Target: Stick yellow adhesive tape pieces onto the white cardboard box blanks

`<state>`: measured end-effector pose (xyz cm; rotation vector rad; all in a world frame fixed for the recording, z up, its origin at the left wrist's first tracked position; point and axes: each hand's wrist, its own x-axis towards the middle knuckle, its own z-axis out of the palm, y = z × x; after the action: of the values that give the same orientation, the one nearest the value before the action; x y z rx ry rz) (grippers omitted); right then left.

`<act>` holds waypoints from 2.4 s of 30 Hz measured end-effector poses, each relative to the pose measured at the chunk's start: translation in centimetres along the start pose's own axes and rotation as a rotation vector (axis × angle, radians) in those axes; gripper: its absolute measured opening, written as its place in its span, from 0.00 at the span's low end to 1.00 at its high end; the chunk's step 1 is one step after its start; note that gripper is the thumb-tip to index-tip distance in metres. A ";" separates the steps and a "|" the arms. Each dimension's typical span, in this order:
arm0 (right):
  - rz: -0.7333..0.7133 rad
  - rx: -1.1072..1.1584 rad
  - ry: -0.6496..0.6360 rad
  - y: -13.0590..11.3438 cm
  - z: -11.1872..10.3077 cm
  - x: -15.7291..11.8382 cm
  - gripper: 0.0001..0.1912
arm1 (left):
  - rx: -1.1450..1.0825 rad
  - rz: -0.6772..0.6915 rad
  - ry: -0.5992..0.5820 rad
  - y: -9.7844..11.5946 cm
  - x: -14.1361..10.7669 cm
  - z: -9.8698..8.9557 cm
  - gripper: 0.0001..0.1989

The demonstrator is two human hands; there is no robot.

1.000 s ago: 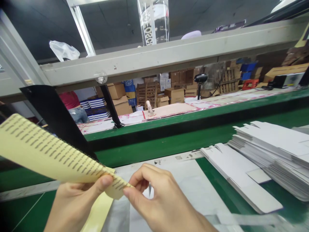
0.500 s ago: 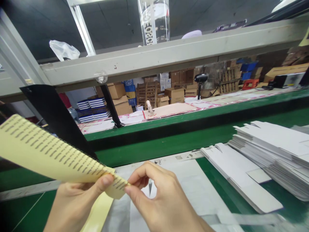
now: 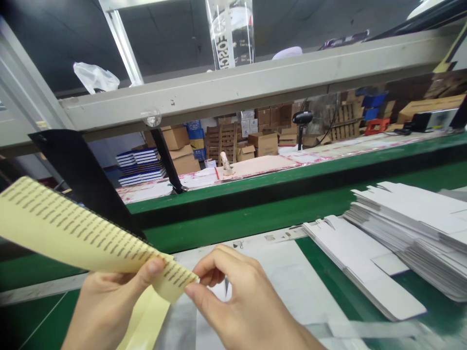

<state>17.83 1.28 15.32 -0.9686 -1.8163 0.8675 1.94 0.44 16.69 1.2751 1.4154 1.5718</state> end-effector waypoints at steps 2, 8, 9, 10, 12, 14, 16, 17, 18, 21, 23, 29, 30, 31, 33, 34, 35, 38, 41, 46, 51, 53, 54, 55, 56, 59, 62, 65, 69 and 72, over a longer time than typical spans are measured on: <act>-0.011 -0.005 0.027 0.1 0.1 0.0 0.03 | -0.001 0.009 0.021 0.0 -0.1 0.1 0.07; -0.005 -0.006 0.056 0.5 0.4 -0.2 0.03 | 0.003 0.020 0.029 -0.1 -0.1 0.3 0.07; 0.004 -0.013 0.056 0.6 0.3 -0.2 0.03 | 0.007 0.020 0.026 -0.2 0.0 0.2 0.07; 0.013 -0.024 0.052 0.6 0.2 -0.3 0.03 | 0.014 0.018 0.024 -0.2 0.1 0.1 0.07; 0.030 -0.043 0.044 0.6 -0.2 -0.3 0.05 | 0.038 0.007 -0.006 -0.2 0.2 -0.1 0.08; 0.040 -0.045 0.043 0.5 -0.8 -0.4 0.13 | 0.099 -0.022 -0.117 -0.3 0.3 -0.1 0.08; 0.047 -0.026 0.042 0.3 -1.4 -0.4 0.20 | 0.170 -0.052 -0.307 -0.5 0.3 0.3 0.05; 0.050 -0.008 0.037 0.2 -1.5 -0.4 0.20 | 0.191 -0.059 -0.394 -0.6 0.2 0.7 0.02; 0.053 0.017 0.028 0.1 -1.6 -0.3 0.19 | 0.202 -0.055 -0.472 -0.7 0.1 1.2 0.02; 0.061 0.138 0.012 0.1 -1.4 -0.2 0.14 | 0.223 -0.044 -0.659 -1.3 -0.5 2.6 0.09; 0.068 0.219 0.031 0.3 -1.2 -0.1 0.11 | 0.275 -0.087 -0.761 -1.6 -0.9 3.0 0.07; 0.129 0.279 -0.009 0.8 -1.1 0.2 0.11 | 0.406 -0.080 -0.712 -0.9 -0.1 0.6 0.13; 0.132 0.276 -0.043 0.6 -1.0 0.2 0.10 | 0.312 -0.064 -0.694 -0.7 0.2 0.1 0.15; 0.139 0.274 -0.080 0.5 -0.8 0.2 0.10 | 0.193 -0.051 -0.669 -0.5 0.5 -0.3 0.16; 0.169 0.272 -0.138 0.2 -0.3 0.1 0.09 | -0.022 -0.049 -0.587 -0.2 0.9 -0.8 0.13; 0.190 0.272 -0.159 0.2 -0.1 0.0 0.08 | -0.079 -0.059 -0.533 -0.1 1.0 -0.8 0.13; 0.209 0.271 -0.178 0.1 0.1 -0.1 0.08 | -0.100 -0.073 -0.485 -0.1 0.9 -0.8 0.12; 0.184 0.243 -0.199 0.1 0.2 -0.2 0.07 | -0.058 -0.080 -0.449 -0.2 0.6 -0.3 0.09; 0.089 0.205 -0.065 0.4 -0.3 0.0 0.09 | 0.087 -0.011 -0.477 -0.3 0.3 0.0 0.10; 0.049 0.091 0.075 0.7 -1.0 0.4 0.09 | 0.317 0.087 -0.556 -0.2 0.3 0.2 0.14; 0.042 0.068 0.071 1.0 -0.8 0.6 0.10 | 0.400 0.108 -0.553 -0.6 0.3 0.3 0.15; 0.029 0.058 0.080 1.2 -0.7 0.6 0.09 | 0.434 0.118 -0.544 -0.8 0.3 0.3 0.16; 0.015 0.047 0.088 1.3 -0.6 0.6 0.08 | 0.447 0.123 -0.542 -0.9 0.3 0.3 0.17; -0.008 0.030 0.100 1.4 -0.6 0.5 0.07 | 0.459 0.128 -0.540 -0.9 0.4 0.4 0.17; -0.043 0.009 0.113 1.5 -0.5 0.4 0.06 | 0.473 0.136 -0.537 -1.0 0.4 0.4 0.17; -0.157 -0.043 0.135 1.4 -0.2 0.0 0.03 | 0.515 0.161 -0.511 -1.1 0.5 0.4 0.17; -0.193 0.015 0.109 0.9 -0.5 -0.5 0.03 | 0.490 0.127 -0.490 -1.2 0.7 0.2 0.16; -0.085 0.159 0.115 0.7 -1.5 -0.1 0.06 | 0.296 -0.054 -0.565 -1.7 1.6 -0.4 0.14; 0.190 0.191 0.136 3.5 -2.8 1.1 0.13 | 0.085 -0.229 -0.778 -3.5 3.6 -1.0 0.14; 0.403 0.158 0.066 7.5 -2.5 0.9 0.16 | 0.176 -0.281 -0.898 -5.7 5.0 -1.0 0.11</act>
<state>21.81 5.91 10.18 -1.2662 -1.4932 1.1900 -1.30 5.85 12.32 1.5212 1.0688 0.5462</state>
